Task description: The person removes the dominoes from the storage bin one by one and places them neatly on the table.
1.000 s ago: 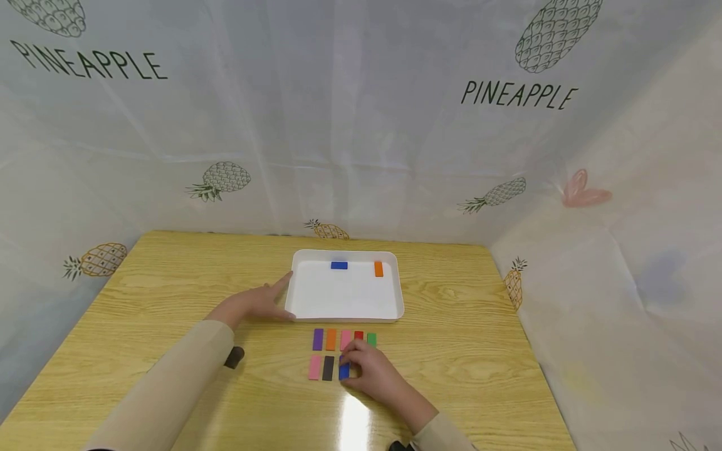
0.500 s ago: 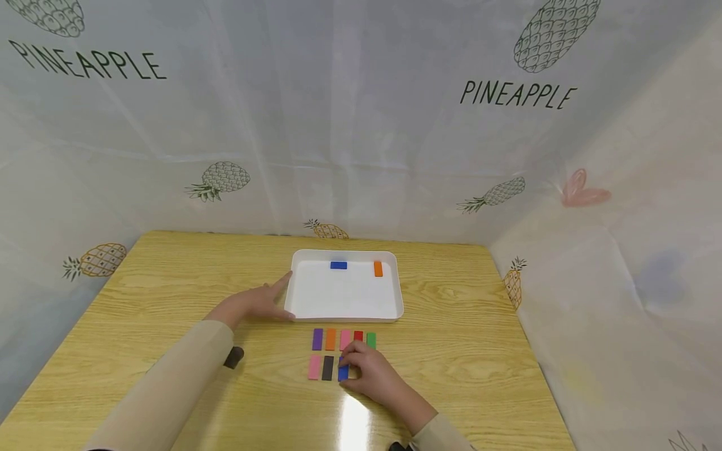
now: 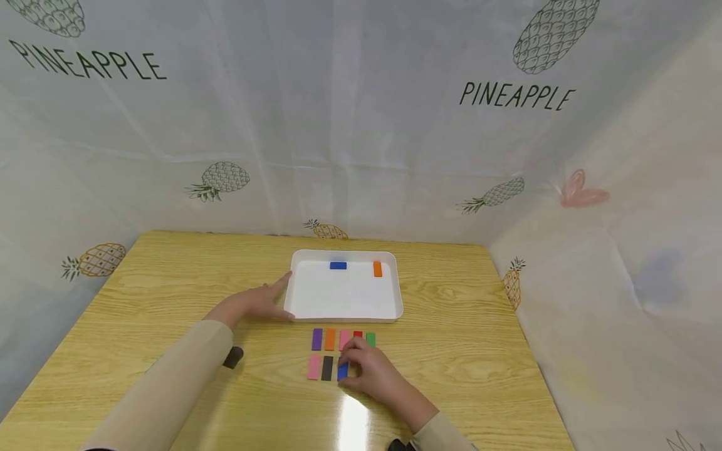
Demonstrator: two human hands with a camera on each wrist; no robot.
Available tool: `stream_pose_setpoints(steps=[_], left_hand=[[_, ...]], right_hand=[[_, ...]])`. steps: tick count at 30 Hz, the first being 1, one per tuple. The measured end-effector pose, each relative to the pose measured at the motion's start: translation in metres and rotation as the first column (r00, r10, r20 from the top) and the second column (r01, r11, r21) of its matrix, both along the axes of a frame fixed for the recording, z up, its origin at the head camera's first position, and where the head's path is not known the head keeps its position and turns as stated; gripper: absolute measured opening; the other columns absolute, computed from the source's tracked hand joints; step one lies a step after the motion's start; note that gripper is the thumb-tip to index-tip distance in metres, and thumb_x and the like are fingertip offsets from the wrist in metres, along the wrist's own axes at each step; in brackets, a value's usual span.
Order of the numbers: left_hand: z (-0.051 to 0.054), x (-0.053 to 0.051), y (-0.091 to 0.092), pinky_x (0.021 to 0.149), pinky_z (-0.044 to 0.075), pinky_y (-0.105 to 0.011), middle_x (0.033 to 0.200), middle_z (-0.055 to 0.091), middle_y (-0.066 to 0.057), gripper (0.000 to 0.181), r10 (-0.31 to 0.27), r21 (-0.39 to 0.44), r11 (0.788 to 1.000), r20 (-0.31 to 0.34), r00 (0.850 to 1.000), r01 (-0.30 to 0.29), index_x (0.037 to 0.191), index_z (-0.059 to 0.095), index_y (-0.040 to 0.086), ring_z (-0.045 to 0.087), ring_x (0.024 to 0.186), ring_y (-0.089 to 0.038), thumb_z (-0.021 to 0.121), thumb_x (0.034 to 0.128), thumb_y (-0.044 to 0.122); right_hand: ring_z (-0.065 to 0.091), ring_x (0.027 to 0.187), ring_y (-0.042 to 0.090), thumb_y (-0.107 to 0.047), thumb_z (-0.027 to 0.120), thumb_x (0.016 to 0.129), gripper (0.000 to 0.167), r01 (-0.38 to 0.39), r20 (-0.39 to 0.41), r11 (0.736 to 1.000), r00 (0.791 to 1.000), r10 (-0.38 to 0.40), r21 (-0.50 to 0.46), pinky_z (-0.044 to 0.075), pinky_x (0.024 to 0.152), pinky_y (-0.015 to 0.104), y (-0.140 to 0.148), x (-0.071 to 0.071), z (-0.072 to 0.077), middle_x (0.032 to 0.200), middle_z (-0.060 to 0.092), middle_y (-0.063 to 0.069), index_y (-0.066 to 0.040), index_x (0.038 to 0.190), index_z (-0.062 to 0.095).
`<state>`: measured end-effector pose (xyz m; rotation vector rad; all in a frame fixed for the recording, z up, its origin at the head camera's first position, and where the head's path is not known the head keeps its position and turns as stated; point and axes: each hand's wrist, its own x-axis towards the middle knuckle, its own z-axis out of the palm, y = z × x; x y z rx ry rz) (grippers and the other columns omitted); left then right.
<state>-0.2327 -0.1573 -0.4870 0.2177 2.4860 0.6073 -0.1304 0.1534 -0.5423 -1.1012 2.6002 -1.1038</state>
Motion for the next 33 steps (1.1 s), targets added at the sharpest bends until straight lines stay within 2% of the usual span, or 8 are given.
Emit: stream_pose_setpoints(steps=[7, 12, 15, 18, 22, 26, 33], left_hand=[[-0.001, 0.000, -0.002, 0.106, 0.015, -0.071, 0.151, 0.019, -0.038, 0.113, -0.003, 0.000, 1.000, -0.001, 1.000, 0.003, 0.158, -0.002, 0.022, 0.019, 0.138, -0.055, 0.072, 0.0810, 0.056], [-0.001, 0.000, -0.002, 0.106, 0.014, -0.072, 0.151, 0.019, -0.038, 0.112, 0.001, 0.012, 1.000, 0.002, 1.000, -0.001, 0.158, -0.002, 0.021, 0.019, 0.138, -0.055, 0.073, 0.0815, 0.055], [-0.002, 0.000, -0.002, 0.106, 0.014, -0.071, 0.151, 0.019, -0.038, 0.113, 0.000, 0.014, 1.000, 0.001, 1.000, 0.000, 0.158, -0.002, 0.022, 0.019, 0.138, -0.055, 0.073, 0.0814, 0.055], [-0.002, 0.000, -0.002, 0.106, 0.014, -0.072, 0.151, 0.019, -0.038, 0.113, -0.001, 0.014, 1.000, -0.001, 1.000, 0.001, 0.158, -0.002, 0.022, 0.018, 0.138, -0.055, 0.073, 0.0807, 0.056], [0.000, 0.000, -0.002, 0.105, 0.014, -0.072, 0.151, 0.016, -0.038, 0.114, 0.005, 0.024, 1.000, 0.003, 1.000, -0.005, 0.158, -0.003, 0.022, 0.017, 0.139, -0.054, 0.074, 0.0801, 0.056], [0.002, 0.001, -0.001, 0.105, 0.015, -0.072, 0.151, 0.015, -0.039, 0.113, 0.006, 0.031, 0.999, 0.004, 1.000, -0.006, 0.158, -0.003, 0.022, 0.016, 0.139, -0.054, 0.074, 0.0808, 0.054], [0.005, 0.003, 0.001, 0.104, 0.016, -0.073, 0.151, 0.015, -0.040, 0.112, 0.006, 0.022, 1.000, -0.003, 1.000, -0.006, 0.158, -0.001, 0.020, 0.016, 0.138, -0.055, 0.074, 0.0816, 0.052]], right_hand=[[0.058, 0.094, 0.019, -0.011, 0.083, 0.079, 0.022, 0.034, 0.034, 0.999, 0.999, -0.034, -0.008, 0.053, 0.079, 0.031, 0.000, -0.013, 0.028, 0.110, 0.056, -0.005, -0.008, 0.097, 0.071], [0.058, 0.092, 0.021, -0.009, 0.083, 0.079, 0.024, 0.077, -0.019, 0.997, 0.997, -0.078, -0.004, 0.054, 0.079, 0.034, 0.003, -0.028, 0.043, 0.110, 0.056, -0.005, -0.007, 0.100, 0.072], [0.059, 0.090, 0.024, -0.007, 0.083, 0.078, 0.025, 0.078, -0.048, 0.996, 0.996, -0.080, -0.042, 0.054, 0.078, 0.037, 0.005, -0.039, 0.049, 0.109, 0.057, -0.002, -0.008, 0.100, 0.072], [0.059, 0.087, 0.025, -0.007, 0.083, 0.077, 0.026, 0.094, -0.055, 0.993, 0.994, -0.098, -0.073, 0.054, 0.075, 0.035, 0.008, -0.050, 0.054, 0.108, 0.058, -0.001, -0.008, 0.100, 0.071], [0.059, 0.087, 0.021, -0.011, 0.084, 0.077, 0.026, 0.163, -0.020, 0.984, 0.986, -0.164, -0.073, 0.052, 0.075, 0.031, 0.013, -0.067, 0.058, 0.106, 0.059, -0.004, -0.009, 0.100, 0.072], [0.059, 0.089, 0.024, -0.012, 0.083, 0.078, 0.026, 0.209, 0.028, 0.976, 0.978, -0.208, -0.057, 0.052, 0.077, 0.036, 0.018, -0.083, 0.060, 0.106, 0.060, -0.004, -0.009, 0.101, 0.072], [0.060, 0.094, 0.032, -0.010, 0.081, 0.081, 0.032, 0.224, 0.086, 0.974, 0.972, -0.221, -0.035, 0.054, 0.082, 0.043, 0.025, -0.108, 0.062, 0.110, 0.061, 0.014, -0.001, 0.109, 0.069]])
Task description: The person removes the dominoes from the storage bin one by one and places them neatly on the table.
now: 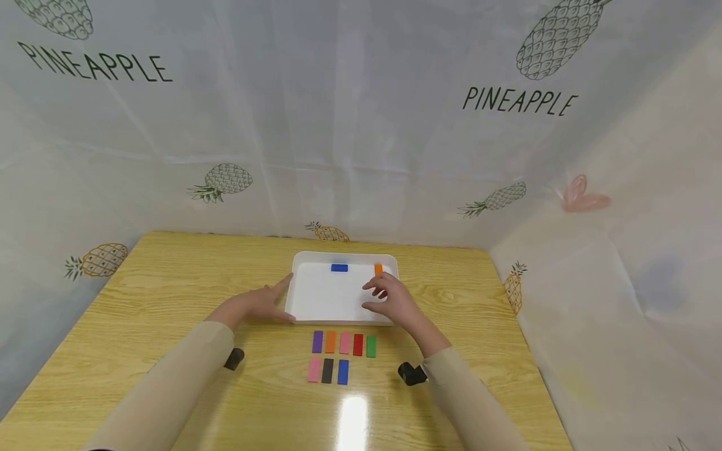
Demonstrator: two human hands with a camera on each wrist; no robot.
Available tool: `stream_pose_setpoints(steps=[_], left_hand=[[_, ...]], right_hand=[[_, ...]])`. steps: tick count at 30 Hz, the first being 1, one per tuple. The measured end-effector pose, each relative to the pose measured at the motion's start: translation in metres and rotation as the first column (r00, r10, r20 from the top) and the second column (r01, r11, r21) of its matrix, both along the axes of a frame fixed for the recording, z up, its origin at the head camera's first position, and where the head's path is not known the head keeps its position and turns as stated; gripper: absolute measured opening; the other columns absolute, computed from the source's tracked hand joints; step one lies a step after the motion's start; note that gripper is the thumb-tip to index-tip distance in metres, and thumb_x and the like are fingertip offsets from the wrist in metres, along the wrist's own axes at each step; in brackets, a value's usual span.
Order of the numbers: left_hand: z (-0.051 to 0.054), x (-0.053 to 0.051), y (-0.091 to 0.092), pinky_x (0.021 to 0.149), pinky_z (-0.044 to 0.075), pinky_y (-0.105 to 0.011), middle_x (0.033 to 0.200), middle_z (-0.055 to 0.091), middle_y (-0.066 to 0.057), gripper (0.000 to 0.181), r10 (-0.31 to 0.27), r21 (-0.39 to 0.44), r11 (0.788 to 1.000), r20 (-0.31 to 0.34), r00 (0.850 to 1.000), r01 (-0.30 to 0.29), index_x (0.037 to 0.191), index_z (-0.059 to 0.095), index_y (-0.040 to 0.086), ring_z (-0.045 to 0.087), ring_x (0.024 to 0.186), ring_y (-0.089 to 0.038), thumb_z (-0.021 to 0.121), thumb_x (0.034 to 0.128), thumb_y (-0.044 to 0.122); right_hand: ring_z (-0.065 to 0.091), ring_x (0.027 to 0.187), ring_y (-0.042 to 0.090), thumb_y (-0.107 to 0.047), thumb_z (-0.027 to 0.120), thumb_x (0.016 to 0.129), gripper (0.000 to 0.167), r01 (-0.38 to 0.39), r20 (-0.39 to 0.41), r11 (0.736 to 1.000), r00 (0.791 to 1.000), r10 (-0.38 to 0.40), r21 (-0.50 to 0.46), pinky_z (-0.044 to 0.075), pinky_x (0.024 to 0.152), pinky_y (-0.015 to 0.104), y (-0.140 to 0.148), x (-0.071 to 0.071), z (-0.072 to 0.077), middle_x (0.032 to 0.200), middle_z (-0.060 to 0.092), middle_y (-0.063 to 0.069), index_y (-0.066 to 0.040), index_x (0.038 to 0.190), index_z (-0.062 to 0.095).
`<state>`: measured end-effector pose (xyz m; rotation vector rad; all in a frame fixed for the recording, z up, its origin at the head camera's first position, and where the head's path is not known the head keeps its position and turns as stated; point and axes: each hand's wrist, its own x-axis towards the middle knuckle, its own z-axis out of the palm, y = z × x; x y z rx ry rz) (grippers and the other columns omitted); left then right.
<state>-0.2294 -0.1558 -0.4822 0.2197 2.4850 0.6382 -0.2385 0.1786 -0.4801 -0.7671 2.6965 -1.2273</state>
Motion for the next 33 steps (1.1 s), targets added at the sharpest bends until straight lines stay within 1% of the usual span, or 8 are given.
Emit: stream_pose_setpoints(steps=[3, 7, 14, 17, 21, 27, 29, 33], left_hand=[[0.001, 0.001, 0.000, 0.104, 0.016, -0.073, 0.151, 0.014, -0.040, 0.111, 0.007, 0.006, 1.000, 0.005, 1.000, -0.007, 0.158, 0.000, 0.020, 0.016, 0.138, -0.056, 0.075, 0.0816, 0.051], [0.003, 0.002, 0.000, 0.104, 0.017, -0.073, 0.151, 0.014, -0.040, 0.110, 0.012, 0.004, 1.000, 0.009, 1.000, -0.012, 0.158, 0.000, 0.020, 0.016, 0.139, -0.055, 0.074, 0.0823, 0.051], [0.005, 0.002, 0.000, 0.104, 0.017, -0.073, 0.152, 0.013, -0.039, 0.110, 0.018, 0.007, 1.000, 0.013, 1.000, -0.018, 0.158, 0.001, 0.021, 0.015, 0.139, -0.054, 0.075, 0.0820, 0.050], [0.004, 0.002, 0.000, 0.104, 0.019, -0.073, 0.152, 0.013, -0.039, 0.110, 0.019, 0.009, 1.000, 0.011, 1.000, -0.019, 0.158, 0.001, 0.020, 0.015, 0.139, -0.054, 0.075, 0.0819, 0.050], [0.004, 0.002, -0.001, 0.104, 0.019, -0.072, 0.152, 0.014, -0.038, 0.110, 0.019, 0.002, 1.000, 0.008, 1.000, -0.019, 0.158, 0.001, 0.021, 0.015, 0.140, -0.053, 0.074, 0.0818, 0.051], [0.004, 0.002, 0.000, 0.104, 0.017, -0.073, 0.151, 0.018, -0.038, 0.111, 0.017, -0.004, 1.000, 0.000, 1.000, -0.017, 0.158, 0.002, 0.021, 0.018, 0.138, -0.055, 0.075, 0.0807, 0.052], [0.004, 0.002, 0.000, 0.104, 0.016, -0.073, 0.150, 0.019, -0.039, 0.111, 0.017, -0.007, 1.000, -0.002, 1.000, -0.017, 0.159, 0.003, 0.021, 0.019, 0.137, -0.056, 0.075, 0.0806, 0.052], [0.003, 0.002, 0.000, 0.103, 0.015, -0.074, 0.151, 0.018, -0.039, 0.111, 0.015, -0.008, 1.000, -0.006, 1.000, -0.015, 0.159, 0.003, 0.021, 0.017, 0.137, -0.057, 0.075, 0.0805, 0.052]], right_hand=[[0.060, 0.099, 0.036, -0.009, 0.079, 0.082, 0.036, 0.030, 0.050, 0.999, 0.998, -0.029, -0.012, 0.052, 0.087, 0.046, 0.001, -0.009, -0.002, 0.114, 0.059, 0.020, 0.003, 0.114, 0.066], [0.058, 0.107, 0.039, -0.008, 0.079, 0.082, 0.041, 0.081, 0.104, 0.997, 0.991, -0.079, -0.016, 0.049, 0.092, 0.048, 0.000, -0.021, -0.009, 0.118, 0.057, 0.022, 0.005, 0.119, 0.063], [0.049, 0.121, 0.038, -0.008, 0.079, 0.082, 0.055, 0.168, 0.213, 0.985, 0.965, -0.156, -0.040, 0.041, 0.102, 0.050, -0.005, -0.037, -0.021, 0.131, 0.052, 0.022, 0.004, 0.130, 0.057], [0.047, 0.124, 0.037, -0.010, 0.080, 0.082, 0.061, 0.205, 0.243, 0.978, 0.951, -0.189, -0.042, 0.039, 0.105, 0.049, -0.007, -0.041, -0.026, 0.136, 0.049, 0.021, 0.001, 0.135, 0.053], [0.043, 0.130, 0.034, -0.015, 0.081, 0.082, 0.069, 0.256, 0.276, 0.967, 0.930, -0.242, -0.015, 0.037, 0.107, 0.048, -0.011, -0.045, -0.031, 0.142, 0.046, 0.017, -0.005, 0.142, 0.048], [0.035, 0.136, 0.039, -0.019, 0.082, 0.080, 0.075, 0.317, 0.314, 0.948, 0.897, -0.311, 0.033, 0.031, 0.109, 0.053, -0.015, -0.050, -0.036, 0.149, 0.040, 0.015, -0.011, 0.145, 0.045], [0.033, 0.137, 0.039, -0.020, 0.083, 0.079, 0.077, 0.326, 0.321, 0.945, 0.891, -0.320, 0.037, 0.029, 0.110, 0.053, -0.016, -0.051, -0.038, 0.151, 0.038, 0.016, -0.010, 0.146, 0.044], [0.033, 0.138, 0.036, -0.020, 0.083, 0.079, 0.080, 0.326, 0.323, 0.945, 0.890, -0.321, 0.041, 0.028, 0.111, 0.051, -0.018, -0.053, -0.041, 0.151, 0.037, 0.018, -0.008, 0.146, 0.042]])
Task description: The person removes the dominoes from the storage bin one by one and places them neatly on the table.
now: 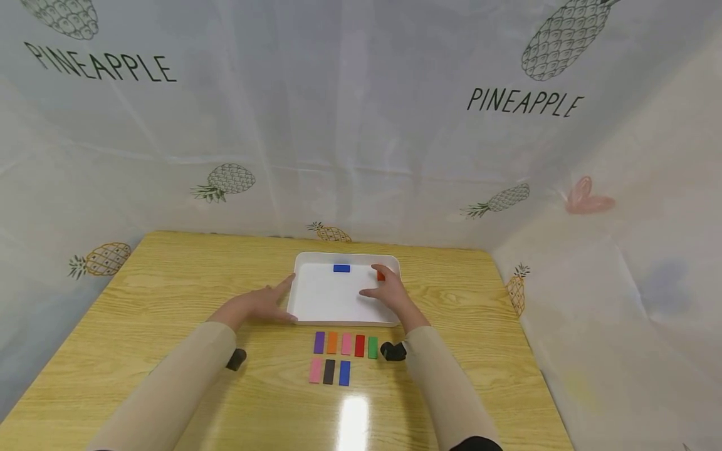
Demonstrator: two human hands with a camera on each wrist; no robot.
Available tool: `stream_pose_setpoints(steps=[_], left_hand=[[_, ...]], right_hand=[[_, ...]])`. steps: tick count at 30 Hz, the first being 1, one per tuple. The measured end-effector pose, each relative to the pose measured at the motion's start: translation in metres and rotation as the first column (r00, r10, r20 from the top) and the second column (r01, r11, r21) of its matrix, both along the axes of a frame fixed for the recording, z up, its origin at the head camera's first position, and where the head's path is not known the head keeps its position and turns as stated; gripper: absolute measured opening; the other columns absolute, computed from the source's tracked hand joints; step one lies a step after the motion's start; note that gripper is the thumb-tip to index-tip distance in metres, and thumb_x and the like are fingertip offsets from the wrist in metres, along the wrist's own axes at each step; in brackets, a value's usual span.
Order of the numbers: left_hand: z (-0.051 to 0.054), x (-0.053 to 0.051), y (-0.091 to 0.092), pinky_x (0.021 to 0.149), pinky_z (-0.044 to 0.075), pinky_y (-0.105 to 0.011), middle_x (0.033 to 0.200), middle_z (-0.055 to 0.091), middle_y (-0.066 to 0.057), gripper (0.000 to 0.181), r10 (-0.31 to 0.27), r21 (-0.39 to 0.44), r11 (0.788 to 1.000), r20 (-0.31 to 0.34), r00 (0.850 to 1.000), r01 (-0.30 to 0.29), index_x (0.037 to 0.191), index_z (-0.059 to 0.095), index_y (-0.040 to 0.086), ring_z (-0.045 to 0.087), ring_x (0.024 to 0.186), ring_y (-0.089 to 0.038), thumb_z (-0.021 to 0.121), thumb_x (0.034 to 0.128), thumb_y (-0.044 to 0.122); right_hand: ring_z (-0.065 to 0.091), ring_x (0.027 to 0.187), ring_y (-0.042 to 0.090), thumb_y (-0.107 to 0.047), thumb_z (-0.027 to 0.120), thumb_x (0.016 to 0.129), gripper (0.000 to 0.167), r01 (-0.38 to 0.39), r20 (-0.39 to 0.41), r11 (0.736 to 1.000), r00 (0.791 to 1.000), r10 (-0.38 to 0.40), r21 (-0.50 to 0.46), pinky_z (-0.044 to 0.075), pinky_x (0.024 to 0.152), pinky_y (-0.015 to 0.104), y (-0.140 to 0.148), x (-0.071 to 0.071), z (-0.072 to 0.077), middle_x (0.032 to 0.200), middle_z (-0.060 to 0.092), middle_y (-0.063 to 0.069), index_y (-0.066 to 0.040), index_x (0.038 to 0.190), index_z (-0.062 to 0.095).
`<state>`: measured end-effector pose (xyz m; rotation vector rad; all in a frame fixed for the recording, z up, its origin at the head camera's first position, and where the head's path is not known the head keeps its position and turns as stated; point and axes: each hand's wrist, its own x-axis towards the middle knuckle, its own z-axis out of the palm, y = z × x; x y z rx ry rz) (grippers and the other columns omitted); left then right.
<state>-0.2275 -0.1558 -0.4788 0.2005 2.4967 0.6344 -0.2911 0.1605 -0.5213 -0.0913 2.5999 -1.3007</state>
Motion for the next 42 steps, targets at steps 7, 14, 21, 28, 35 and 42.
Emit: stream_pose_setpoints(steps=[7, 14, 21, 28, 35, 42], left_hand=[[-0.001, -0.002, 0.001, 0.104, 0.016, -0.073, 0.151, 0.018, -0.039, 0.112, -0.020, -0.005, 1.000, -0.008, 1.000, 0.019, 0.158, 0.001, 0.020, 0.018, 0.137, -0.057, 0.074, 0.0807, 0.053], [0.002, -0.001, 0.001, 0.105, 0.014, -0.072, 0.150, 0.022, -0.038, 0.112, -0.020, 0.002, 1.000, -0.006, 1.000, 0.020, 0.158, 0.001, 0.018, 0.018, 0.137, -0.057, 0.075, 0.0805, 0.053], [0.002, -0.002, 0.001, 0.105, 0.015, -0.072, 0.149, 0.026, -0.037, 0.112, -0.016, -0.004, 1.000, -0.004, 1.000, 0.016, 0.158, 0.002, 0.018, 0.020, 0.136, -0.057, 0.075, 0.0805, 0.052], [0.004, -0.001, 0.001, 0.104, 0.017, -0.073, 0.150, 0.021, -0.039, 0.111, -0.002, -0.004, 1.000, 0.007, 1.000, 0.002, 0.158, 0.003, 0.019, 0.020, 0.136, -0.058, 0.075, 0.0806, 0.052], [0.004, 0.000, 0.001, 0.103, 0.017, -0.074, 0.151, 0.014, -0.040, 0.110, 0.002, 0.010, 1.000, 0.013, 1.000, -0.002, 0.158, 0.002, 0.020, 0.016, 0.138, -0.056, 0.075, 0.0820, 0.050], [0.002, 0.001, 0.001, 0.104, 0.016, -0.073, 0.151, 0.015, -0.039, 0.109, -0.013, 0.000, 1.000, -0.001, 1.000, 0.013, 0.158, 0.002, 0.019, 0.016, 0.139, -0.055, 0.074, 0.0825, 0.050]], right_hand=[[0.041, 0.131, 0.038, -0.017, 0.083, 0.078, 0.072, -0.009, -0.004, 1.000, 1.000, 0.009, 0.023, 0.033, 0.108, 0.051, 0.001, 0.002, -0.001, 0.143, 0.047, 0.017, -0.006, 0.141, 0.050], [0.048, 0.122, 0.034, -0.016, 0.083, 0.079, 0.062, -0.032, 0.003, 0.999, 1.000, 0.031, 0.039, 0.038, 0.105, 0.048, 0.001, 0.002, -0.003, 0.138, 0.052, 0.014, -0.007, 0.135, 0.057], [0.054, 0.113, 0.033, -0.011, 0.083, 0.079, 0.053, -0.074, -0.031, 0.995, 0.997, 0.076, 0.074, 0.044, 0.100, 0.045, -0.001, 0.003, -0.005, 0.130, 0.057, 0.014, -0.005, 0.128, 0.063], [0.056, 0.101, 0.027, -0.006, 0.083, 0.077, 0.045, -0.122, -0.063, 0.983, 0.989, 0.132, 0.135, 0.048, 0.093, 0.043, -0.004, 0.004, -0.010, 0.117, 0.059, 0.010, -0.006, 0.119, 0.068], [0.054, 0.098, 0.025, 0.002, 0.080, 0.076, 0.042, -0.150, -0.052, 0.971, 0.985, 0.163, 0.188, 0.049, 0.091, 0.041, -0.008, 0.009, -0.008, 0.114, 0.058, 0.007, -0.009, 0.115, 0.071], [0.051, 0.088, 0.021, 0.007, 0.076, 0.075, 0.042, -0.216, -0.060, 0.947, 0.970, 0.236, 0.239, 0.049, 0.084, 0.036, -0.009, 0.014, -0.007, 0.100, 0.057, 0.004, -0.007, 0.114, 0.072]])
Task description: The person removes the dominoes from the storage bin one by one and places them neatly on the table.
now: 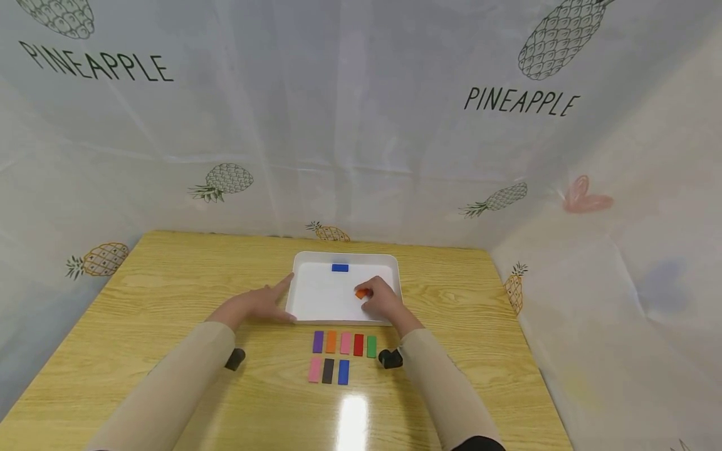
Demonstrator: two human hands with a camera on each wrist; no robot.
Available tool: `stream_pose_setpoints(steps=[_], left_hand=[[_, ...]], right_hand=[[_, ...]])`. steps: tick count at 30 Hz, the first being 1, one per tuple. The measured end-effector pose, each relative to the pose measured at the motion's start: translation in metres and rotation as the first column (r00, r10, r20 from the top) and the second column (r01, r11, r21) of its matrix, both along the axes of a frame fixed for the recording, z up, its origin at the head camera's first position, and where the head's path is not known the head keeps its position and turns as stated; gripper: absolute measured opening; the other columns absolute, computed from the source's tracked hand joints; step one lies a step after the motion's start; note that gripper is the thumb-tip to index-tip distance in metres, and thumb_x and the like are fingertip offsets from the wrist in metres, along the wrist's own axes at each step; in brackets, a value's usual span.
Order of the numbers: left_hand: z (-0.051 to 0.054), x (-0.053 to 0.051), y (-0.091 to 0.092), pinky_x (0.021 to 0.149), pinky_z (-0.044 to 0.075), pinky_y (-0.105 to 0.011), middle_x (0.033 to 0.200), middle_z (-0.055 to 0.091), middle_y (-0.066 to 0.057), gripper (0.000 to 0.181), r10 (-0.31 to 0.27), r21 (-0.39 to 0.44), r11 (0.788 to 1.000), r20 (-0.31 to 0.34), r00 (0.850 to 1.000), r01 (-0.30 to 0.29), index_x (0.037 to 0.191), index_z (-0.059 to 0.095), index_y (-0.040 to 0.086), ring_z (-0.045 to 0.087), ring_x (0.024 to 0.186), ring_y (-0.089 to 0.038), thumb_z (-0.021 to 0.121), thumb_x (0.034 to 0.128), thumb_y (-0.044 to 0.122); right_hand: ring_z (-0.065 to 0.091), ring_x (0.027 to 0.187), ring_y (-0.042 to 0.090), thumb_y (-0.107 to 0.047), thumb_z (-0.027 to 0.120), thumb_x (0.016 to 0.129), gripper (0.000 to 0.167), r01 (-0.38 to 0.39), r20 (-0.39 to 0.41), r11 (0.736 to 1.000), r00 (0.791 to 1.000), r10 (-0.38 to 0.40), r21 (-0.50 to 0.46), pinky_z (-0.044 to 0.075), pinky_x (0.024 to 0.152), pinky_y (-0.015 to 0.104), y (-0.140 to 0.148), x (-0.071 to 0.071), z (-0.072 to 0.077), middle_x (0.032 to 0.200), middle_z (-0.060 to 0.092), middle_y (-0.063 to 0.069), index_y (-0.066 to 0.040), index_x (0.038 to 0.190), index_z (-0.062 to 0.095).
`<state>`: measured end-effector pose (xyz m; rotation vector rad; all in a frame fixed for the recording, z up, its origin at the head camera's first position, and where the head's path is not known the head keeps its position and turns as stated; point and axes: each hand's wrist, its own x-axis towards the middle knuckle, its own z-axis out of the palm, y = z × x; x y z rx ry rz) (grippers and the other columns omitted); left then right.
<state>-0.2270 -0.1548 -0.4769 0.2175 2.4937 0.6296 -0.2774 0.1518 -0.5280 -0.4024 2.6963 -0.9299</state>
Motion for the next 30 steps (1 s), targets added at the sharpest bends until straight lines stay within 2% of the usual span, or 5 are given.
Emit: stream_pose_setpoints(steps=[4, 12, 17, 23, 30], left_hand=[[0.000, 0.000, 0.000, 0.104, 0.016, -0.073, 0.152, 0.015, -0.038, 0.109, 0.001, 0.002, 1.000, 0.000, 1.000, -0.001, 0.158, 0.002, 0.019, 0.015, 0.139, -0.054, 0.074, 0.0824, 0.050], [0.000, 0.000, 0.001, 0.103, 0.015, -0.074, 0.152, 0.015, -0.038, 0.110, 0.018, 0.001, 1.000, 0.017, 1.000, -0.018, 0.158, 0.001, 0.021, 0.016, 0.138, -0.057, 0.074, 0.0819, 0.051], [-0.002, -0.001, 0.000, 0.103, 0.014, -0.074, 0.153, 0.015, -0.037, 0.110, 0.015, -0.004, 1.000, 0.017, 1.000, -0.014, 0.158, 0.001, 0.021, 0.015, 0.138, -0.057, 0.073, 0.0819, 0.053], [-0.005, -0.002, -0.001, 0.103, 0.010, -0.075, 0.153, 0.016, -0.036, 0.110, 0.005, 0.001, 1.000, 0.011, 1.000, -0.005, 0.158, 0.001, 0.019, 0.013, 0.138, -0.058, 0.073, 0.0820, 0.052], [-0.007, -0.003, -0.002, 0.102, 0.011, -0.077, 0.152, 0.015, -0.037, 0.110, -0.002, -0.003, 1.000, 0.011, 1.000, 0.002, 0.158, 0.000, 0.020, 0.013, 0.136, -0.062, 0.073, 0.0824, 0.053]], right_hand=[[0.050, 0.086, 0.020, 0.006, 0.074, 0.078, 0.039, -0.011, 0.012, 1.000, 1.000, 0.011, 0.007, 0.048, 0.082, 0.034, 0.001, 0.000, -0.002, 0.096, 0.057, 0.003, -0.007, 0.114, 0.073], [0.052, 0.082, 0.019, 0.002, 0.074, 0.082, 0.019, -0.020, 0.020, 1.000, 1.000, 0.020, 0.007, 0.048, 0.078, 0.033, 0.002, -0.001, -0.004, 0.089, 0.061, 0.001, -0.009, 0.098, 0.077], [0.053, 0.080, 0.018, 0.004, 0.074, 0.082, 0.018, -0.053, 0.030, 0.999, 0.998, 0.052, 0.008, 0.050, 0.077, 0.033, 0.002, 0.001, -0.001, 0.088, 0.062, 0.000, -0.008, 0.095, 0.077], [0.055, 0.082, 0.017, 0.002, 0.075, 0.082, 0.013, -0.056, 0.046, 0.998, 0.997, 0.057, -0.025, 0.050, 0.077, 0.033, 0.002, 0.005, 0.000, 0.092, 0.064, 0.000, -0.010, 0.087, 0.075], [0.052, 0.078, 0.018, -0.003, 0.078, 0.081, 0.012, -0.051, 0.031, 0.998, 0.998, 0.053, -0.039, 0.049, 0.073, 0.032, 0.002, 0.010, -0.003, 0.084, 0.059, -0.001, -0.011, 0.077, 0.070]])
